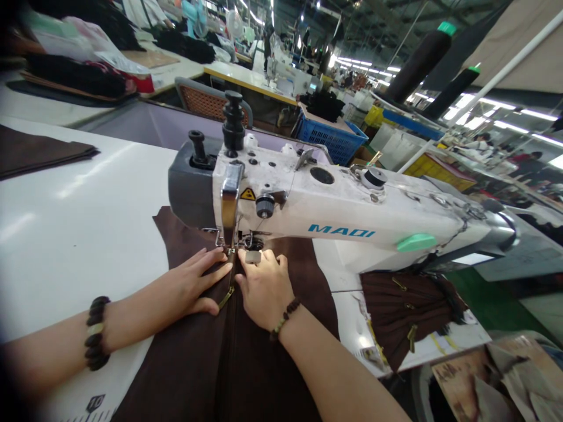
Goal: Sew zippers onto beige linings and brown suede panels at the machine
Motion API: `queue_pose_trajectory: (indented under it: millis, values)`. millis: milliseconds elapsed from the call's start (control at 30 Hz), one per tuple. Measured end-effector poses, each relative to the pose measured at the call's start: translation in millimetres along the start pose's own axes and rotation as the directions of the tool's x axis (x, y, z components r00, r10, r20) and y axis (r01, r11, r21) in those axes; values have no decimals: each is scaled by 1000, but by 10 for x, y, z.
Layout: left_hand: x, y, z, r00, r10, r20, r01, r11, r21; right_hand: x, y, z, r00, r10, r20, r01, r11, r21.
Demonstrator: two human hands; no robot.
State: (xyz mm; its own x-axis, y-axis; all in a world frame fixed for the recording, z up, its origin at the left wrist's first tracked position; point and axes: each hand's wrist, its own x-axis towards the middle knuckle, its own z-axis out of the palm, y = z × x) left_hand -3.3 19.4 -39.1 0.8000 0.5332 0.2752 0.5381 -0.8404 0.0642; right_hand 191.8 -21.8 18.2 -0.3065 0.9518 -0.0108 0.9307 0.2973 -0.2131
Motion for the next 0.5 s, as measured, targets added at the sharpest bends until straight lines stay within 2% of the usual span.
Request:
queue_pose_trajectory:
  millis: [200,367,500]
  values:
    - [-12,16,33,999,1,-33,0,999,33,55,11,68,997,71,-42,-71,997,-8]
    - [-6,7,-17,1000,19,-19,-19,1000,9,58,34,99,997,17,-80,-19,1000,-16]
    - [-2,14,-45,999,20,-25,-19,999,35,42,48,124,996,26,-83,-29,999,-24]
